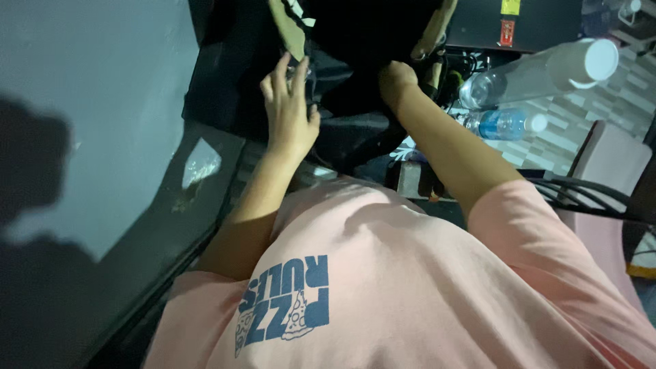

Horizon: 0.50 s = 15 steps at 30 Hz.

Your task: The person unzips a purple backpack on a table and removes a laptop, a wallet, a water bottle and small items, arranging them on the table. They then place items back into the backpack compartments and zip them closed.

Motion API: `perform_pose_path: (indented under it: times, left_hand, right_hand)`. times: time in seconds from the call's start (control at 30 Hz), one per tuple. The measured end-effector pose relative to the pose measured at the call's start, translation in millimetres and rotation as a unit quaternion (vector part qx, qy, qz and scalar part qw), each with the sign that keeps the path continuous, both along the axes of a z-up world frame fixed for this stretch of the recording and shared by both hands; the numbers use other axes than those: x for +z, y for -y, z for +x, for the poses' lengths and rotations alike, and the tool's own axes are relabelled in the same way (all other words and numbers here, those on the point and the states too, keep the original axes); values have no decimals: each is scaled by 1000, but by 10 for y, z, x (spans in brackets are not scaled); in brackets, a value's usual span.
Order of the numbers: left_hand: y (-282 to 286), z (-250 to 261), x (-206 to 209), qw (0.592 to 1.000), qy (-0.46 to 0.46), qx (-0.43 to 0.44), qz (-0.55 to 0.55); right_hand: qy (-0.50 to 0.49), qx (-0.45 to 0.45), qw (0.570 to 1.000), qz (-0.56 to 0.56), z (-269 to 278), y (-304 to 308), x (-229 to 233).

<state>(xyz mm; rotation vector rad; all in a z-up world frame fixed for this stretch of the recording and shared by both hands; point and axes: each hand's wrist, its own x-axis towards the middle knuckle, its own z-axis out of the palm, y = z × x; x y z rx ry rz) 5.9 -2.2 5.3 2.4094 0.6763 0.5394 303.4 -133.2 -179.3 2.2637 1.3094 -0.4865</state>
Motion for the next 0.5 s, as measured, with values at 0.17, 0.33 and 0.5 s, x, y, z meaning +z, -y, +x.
perform_pose_path:
  times: [0.17,0.33,0.5]
  left_hand:
    - [132,215,195,997,2,-55,48]
    - [202,250,230,997,7,-73,26]
    - [232,260,211,997,7,-75,17]
  right_hand:
    - [28,-7,999,-22,79,-9,-337]
    - [6,8,1000,-24,84,18,-326]
    - [68,229,958,-161,-6,91,-143]
